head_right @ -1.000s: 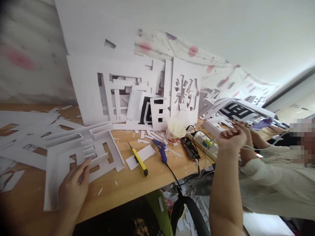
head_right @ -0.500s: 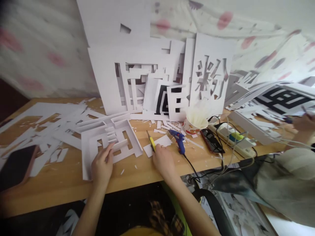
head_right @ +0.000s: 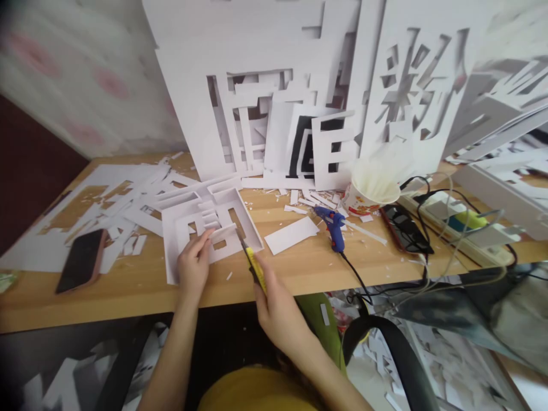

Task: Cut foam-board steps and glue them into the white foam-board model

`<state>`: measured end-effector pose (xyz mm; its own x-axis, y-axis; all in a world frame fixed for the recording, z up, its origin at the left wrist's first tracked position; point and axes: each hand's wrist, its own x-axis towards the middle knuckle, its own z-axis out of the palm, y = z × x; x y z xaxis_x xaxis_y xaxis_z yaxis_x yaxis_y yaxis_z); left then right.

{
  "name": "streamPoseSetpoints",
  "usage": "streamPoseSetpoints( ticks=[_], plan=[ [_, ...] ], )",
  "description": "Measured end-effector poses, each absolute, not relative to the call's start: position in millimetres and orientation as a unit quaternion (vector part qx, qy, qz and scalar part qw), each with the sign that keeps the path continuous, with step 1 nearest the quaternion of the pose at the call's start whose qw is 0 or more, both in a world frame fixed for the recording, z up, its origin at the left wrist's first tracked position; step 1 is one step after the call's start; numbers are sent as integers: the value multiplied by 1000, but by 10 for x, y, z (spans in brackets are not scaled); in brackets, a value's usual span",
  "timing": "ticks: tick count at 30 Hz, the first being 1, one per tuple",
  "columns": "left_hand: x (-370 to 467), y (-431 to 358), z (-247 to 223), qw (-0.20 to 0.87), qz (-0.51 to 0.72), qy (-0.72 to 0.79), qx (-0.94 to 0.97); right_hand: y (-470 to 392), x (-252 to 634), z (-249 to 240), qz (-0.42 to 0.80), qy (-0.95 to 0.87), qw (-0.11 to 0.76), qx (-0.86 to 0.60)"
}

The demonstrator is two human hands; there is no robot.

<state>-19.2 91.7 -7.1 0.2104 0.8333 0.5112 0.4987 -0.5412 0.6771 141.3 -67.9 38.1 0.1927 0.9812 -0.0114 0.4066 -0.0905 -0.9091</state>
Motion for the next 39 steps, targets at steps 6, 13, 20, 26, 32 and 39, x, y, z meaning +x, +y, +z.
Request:
streamPoseSetpoints(
  ticks=[6,13,20,26,32,39],
  plan=[
    [-191,908,-73,189,451,440,753,-596,1228,161,326,-572,315,-684],
    [-196,926,-117,170,454,438,757,-524,1194,181,293,-590,276,-700],
    [-191,934,-116,156,448,435,765,-493,1163,193,270,-605,261,-702],
    [-186,941,-117,160,440,444,764,-462,1144,197,263,-605,253,-708],
    [-175,947,-116,169,450,435,761,-467,1153,204,279,-596,260,-707],
    [-177,940,-110,175,442,438,763,-480,1154,182,290,-578,275,-711]
  ],
)
